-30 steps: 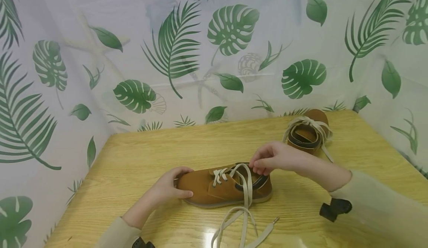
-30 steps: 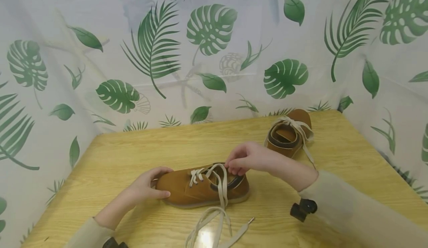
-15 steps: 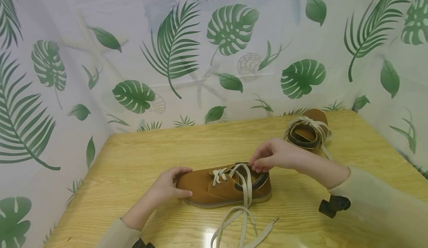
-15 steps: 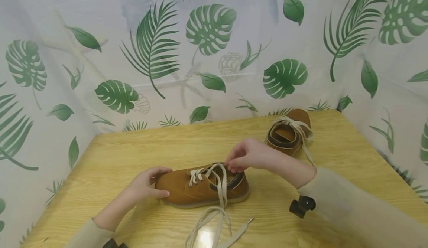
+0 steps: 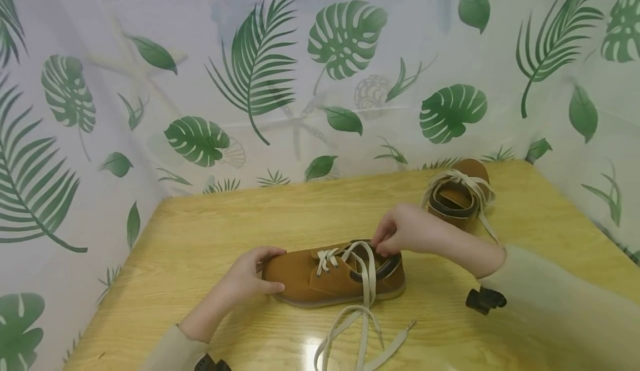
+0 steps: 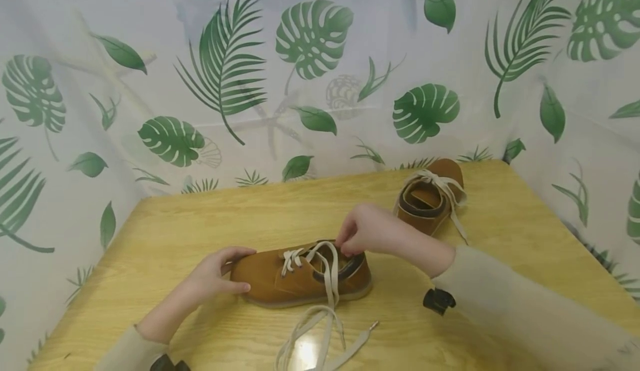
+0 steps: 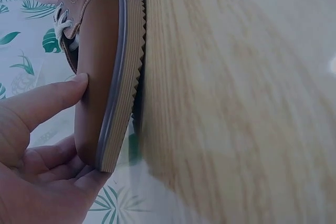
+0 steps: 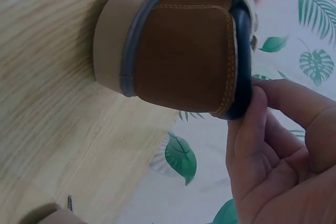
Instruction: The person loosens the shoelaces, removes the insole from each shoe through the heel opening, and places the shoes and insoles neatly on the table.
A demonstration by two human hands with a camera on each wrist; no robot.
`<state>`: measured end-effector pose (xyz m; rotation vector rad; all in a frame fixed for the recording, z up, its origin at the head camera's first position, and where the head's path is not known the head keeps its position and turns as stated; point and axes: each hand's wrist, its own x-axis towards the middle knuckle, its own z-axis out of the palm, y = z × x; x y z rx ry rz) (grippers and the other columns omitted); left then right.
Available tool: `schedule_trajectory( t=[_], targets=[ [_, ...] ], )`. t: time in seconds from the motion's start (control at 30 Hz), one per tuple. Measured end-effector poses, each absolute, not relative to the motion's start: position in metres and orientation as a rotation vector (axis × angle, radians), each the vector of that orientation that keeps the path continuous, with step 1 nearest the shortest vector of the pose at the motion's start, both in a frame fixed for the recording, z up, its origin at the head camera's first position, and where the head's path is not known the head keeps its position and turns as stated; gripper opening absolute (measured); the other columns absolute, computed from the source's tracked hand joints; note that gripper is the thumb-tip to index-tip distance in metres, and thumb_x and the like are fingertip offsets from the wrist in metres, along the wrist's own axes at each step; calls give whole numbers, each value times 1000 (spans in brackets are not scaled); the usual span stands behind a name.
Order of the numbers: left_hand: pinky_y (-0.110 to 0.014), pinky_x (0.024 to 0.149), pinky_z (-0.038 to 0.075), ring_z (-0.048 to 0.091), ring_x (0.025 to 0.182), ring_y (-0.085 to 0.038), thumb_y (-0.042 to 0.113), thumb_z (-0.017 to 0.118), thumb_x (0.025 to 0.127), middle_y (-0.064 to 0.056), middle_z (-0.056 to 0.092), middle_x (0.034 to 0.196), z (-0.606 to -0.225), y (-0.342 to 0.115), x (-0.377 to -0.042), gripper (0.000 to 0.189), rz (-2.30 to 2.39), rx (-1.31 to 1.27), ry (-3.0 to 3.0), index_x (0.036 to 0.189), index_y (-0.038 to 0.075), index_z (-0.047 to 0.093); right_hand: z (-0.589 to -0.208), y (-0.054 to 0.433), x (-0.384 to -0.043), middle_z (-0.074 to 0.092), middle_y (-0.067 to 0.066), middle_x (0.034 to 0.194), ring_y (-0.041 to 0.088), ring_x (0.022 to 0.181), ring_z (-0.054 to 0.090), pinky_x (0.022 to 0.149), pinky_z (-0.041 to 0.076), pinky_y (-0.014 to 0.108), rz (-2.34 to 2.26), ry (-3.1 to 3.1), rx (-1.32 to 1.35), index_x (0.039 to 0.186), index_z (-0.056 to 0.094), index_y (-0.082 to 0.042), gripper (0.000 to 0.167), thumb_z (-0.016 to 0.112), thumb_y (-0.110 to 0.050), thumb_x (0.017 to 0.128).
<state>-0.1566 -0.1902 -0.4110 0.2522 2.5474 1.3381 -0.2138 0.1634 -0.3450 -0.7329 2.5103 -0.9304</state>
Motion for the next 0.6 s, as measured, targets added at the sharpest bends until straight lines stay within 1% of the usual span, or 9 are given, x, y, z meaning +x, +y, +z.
schedule_trajectory(
  t=[0.1,0.23,0.33,0.6],
  targets=[
    [-58,121,45,50,145,-51,-2,86,85,-22,58,151,-413,-191,-158,66,1341,262,2534,146,1,59,-345,158,-212,81,-1,82,6,74,72,70,61,27,-767,2638,-812,91,85,-10,5,80,-8,89],
    [-58,122,45,49,146,-50,-3,85,86,-22,58,151,-414,-192,-160,66,1354,274,2518,146,0,58,-345,153,-207,80,-5,83,7,75,71,70,62,28,-610,2771,-907,86,85,-17,9,82,-9,88],
    [-57,122,46,49,146,-50,-3,85,86,-22,58,151,-414,-191,-159,65,1353,272,2521,146,0,59,-347,152,-205,80,-5,84,8,76,72,69,62,29,-590,2807,-917,86,85,-18,10,82,-8,87],
    [-55,120,48,52,143,-49,-4,85,85,-21,61,147,-417,-189,-160,64,1338,249,2552,144,1,60,-355,150,-203,80,-6,83,7,76,72,72,63,29,-645,2858,-932,84,85,-18,10,84,-8,85]
  ],
)
